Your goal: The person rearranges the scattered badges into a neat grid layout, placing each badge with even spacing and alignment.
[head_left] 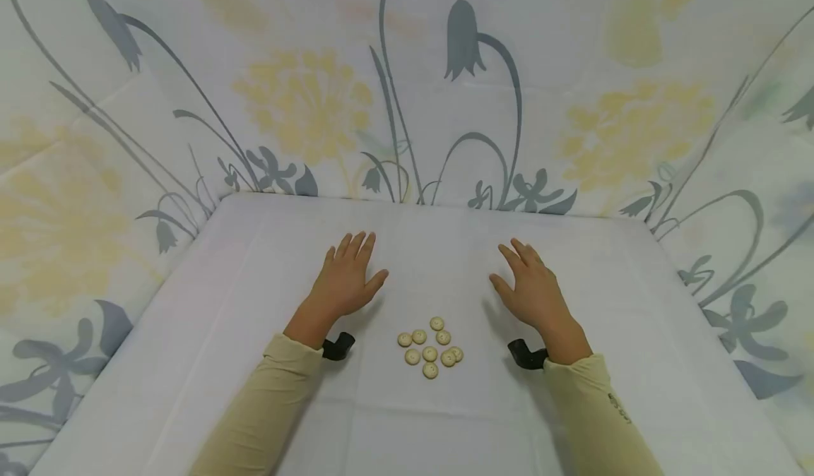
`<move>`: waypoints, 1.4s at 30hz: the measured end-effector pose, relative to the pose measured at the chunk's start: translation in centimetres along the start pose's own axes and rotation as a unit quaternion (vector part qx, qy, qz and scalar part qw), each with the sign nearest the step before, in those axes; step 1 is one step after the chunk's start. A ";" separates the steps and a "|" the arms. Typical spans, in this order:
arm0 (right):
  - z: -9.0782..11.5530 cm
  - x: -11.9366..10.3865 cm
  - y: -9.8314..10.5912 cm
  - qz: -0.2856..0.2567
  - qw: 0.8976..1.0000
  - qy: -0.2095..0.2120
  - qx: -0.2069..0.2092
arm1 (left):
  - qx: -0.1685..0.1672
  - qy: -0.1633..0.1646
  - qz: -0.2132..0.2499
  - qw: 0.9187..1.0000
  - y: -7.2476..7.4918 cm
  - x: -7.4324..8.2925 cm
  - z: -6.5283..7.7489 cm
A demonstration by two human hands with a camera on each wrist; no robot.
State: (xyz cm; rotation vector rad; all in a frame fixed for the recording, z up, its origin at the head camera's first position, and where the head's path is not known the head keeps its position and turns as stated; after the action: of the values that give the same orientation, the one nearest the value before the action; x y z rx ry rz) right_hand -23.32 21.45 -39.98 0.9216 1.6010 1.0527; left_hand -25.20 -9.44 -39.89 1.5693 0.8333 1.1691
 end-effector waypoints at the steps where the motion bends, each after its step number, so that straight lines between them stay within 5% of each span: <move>1: 0.1 -0.1 0.0 -0.002 1.000 0.001 0.000 | 0.002 0.000 0.003 1.000 0.0 0.1 0.1; 8: 0.5 -0.7 -0.1 -0.012 1.000 0.012 -0.019 | 0.009 -0.009 0.009 1.000 -0.2 0.1 0.5; 16: 0.1 -1.7 -0.1 -0.049 0.997 0.049 -0.029 | 0.009 -0.055 0.037 0.998 -0.2 0.8 0.5; 26: 0.3 -3.5 -2.1 -0.060 0.993 0.089 -0.054 | -0.084 -0.043 0.050 0.994 -2.6 1.9 0.3; 32: 0.6 -4.4 -3.2 -0.067 0.991 0.101 -0.055 | -0.091 -0.071 0.043 0.992 -3.2 2.8 0.6; 42: 0.8 -5.3 -4.3 -0.074 0.989 0.096 -0.083 | -0.144 -0.068 0.038 0.986 -3.3 3.6 1.1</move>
State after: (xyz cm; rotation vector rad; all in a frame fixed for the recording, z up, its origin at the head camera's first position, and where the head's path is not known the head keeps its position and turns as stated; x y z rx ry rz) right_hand -21.57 15.28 -42.45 0.5948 1.6811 1.1780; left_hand -22.95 -5.48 -42.11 1.4319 0.4928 1.1659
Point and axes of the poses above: each hand's wrist, its own z-axis away from the middle knuckle, its own y-axis out of the back of the hand, x = y × z, the point moved 4 cm from there along -z, towards the middle knuckle, and after that the axes turned 2 degrees about y, right-handed, at the moved point
